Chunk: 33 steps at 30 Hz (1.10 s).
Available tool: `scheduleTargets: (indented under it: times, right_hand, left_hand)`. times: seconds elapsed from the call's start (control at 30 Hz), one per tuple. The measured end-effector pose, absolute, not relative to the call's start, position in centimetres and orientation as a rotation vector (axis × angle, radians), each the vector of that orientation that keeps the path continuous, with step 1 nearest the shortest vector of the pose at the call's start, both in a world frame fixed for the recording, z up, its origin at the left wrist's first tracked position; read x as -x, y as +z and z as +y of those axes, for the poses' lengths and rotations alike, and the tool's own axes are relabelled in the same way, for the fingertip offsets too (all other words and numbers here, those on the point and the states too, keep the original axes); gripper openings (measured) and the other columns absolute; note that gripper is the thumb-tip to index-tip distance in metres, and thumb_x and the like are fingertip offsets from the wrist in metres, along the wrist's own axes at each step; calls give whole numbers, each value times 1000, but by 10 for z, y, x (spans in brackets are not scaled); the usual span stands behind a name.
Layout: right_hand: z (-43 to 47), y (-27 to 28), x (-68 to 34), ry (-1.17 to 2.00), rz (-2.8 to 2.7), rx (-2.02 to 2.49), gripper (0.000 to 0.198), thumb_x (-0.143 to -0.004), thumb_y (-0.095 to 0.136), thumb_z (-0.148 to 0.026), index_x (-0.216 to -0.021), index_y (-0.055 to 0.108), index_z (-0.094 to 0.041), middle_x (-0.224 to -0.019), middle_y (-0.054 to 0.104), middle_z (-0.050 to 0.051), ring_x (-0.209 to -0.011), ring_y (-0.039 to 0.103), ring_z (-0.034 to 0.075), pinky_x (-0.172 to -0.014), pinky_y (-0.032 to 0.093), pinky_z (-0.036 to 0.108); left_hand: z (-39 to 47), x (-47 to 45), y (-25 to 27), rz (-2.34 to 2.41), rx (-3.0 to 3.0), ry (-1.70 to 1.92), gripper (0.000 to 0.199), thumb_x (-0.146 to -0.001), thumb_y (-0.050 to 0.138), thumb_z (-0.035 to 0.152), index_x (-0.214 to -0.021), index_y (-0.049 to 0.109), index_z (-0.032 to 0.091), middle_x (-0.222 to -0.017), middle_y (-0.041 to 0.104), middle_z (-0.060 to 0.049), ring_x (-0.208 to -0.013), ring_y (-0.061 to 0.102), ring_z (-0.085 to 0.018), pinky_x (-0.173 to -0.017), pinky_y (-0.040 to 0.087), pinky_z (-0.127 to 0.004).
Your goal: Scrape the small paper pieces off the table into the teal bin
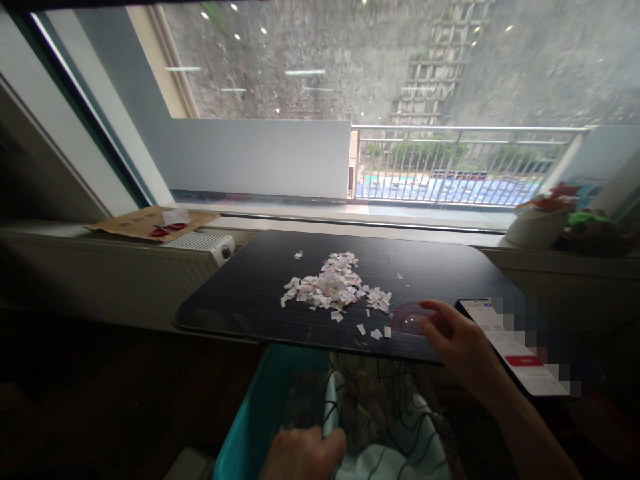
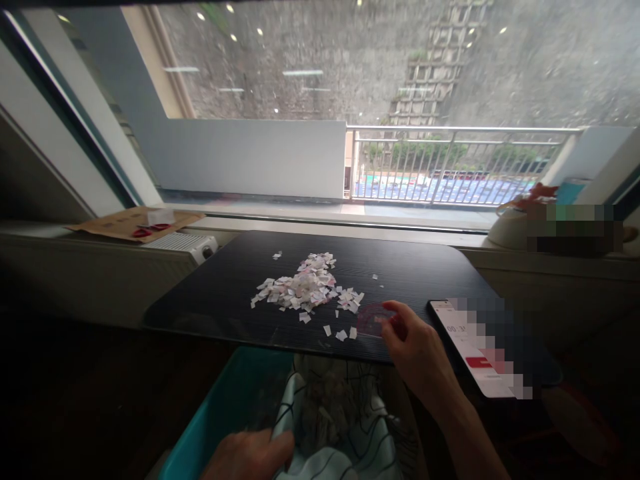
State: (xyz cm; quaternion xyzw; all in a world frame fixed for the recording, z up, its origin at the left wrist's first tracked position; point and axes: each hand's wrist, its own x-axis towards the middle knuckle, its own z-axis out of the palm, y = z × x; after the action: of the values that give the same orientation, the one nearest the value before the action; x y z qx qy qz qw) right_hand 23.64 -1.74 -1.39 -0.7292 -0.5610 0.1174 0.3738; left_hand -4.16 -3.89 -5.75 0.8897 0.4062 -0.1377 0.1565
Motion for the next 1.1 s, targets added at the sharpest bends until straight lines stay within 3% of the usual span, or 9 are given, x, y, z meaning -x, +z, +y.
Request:
scheduleTargets:
  times: [0.23,0.4,0.6,0.8,1.1]
  right_hand:
    - [-14,-21,-223,463,-1485,1753,36,-83,51,-40,-112,62,-20,-69,62,-1,-60,59,15,-58,45,26]
    - [-11,-18,-216,375,-1492,1765,36,-84,51,-38,-112,62,-20,-69,63,0,-61,59,15,-60,45,27]
    - [-13,-13,-216,366,-1442,1778,34,-83,52,-38,-111,63,-20,-72,66,1,-62,63,16,-61,48,27]
    - [-12,-25,-233,351,-1337,1781,39,-80,53,-42,-110,63,-19,-71,66,2,-57,62,16,-56,49,27]
    - [-23,-27,-246,389,-1226,1804,44,-78,55,-47,-111,62,-18,-73,66,2,-57,61,16,-55,49,28]
  left_hand:
    - [-38,40,-64,1201,-2531,-417,18,-80,61,41,-84,59,23,-76,68,-5,-68,67,-27,-58,46,-27]
    - [-37,38,-59,1214,-2488,-486,12,-86,56,33,-88,62,23,-82,69,-6,-73,68,-27,-61,49,-29]
    - [-36,37,-52,1159,-2476,-540,16,-79,65,32,-92,61,23,-87,70,-7,-76,68,-29,-64,51,-32]
    - [-36,36,-51,1201,-2455,-526,11,-88,52,23,-91,62,23,-86,70,-7,-78,68,-30,-66,52,-36]
    - [-36,37,-52,1136,-2474,-533,10,-80,59,29,-88,58,23,-86,69,-6,-76,67,-30,-63,50,-33]
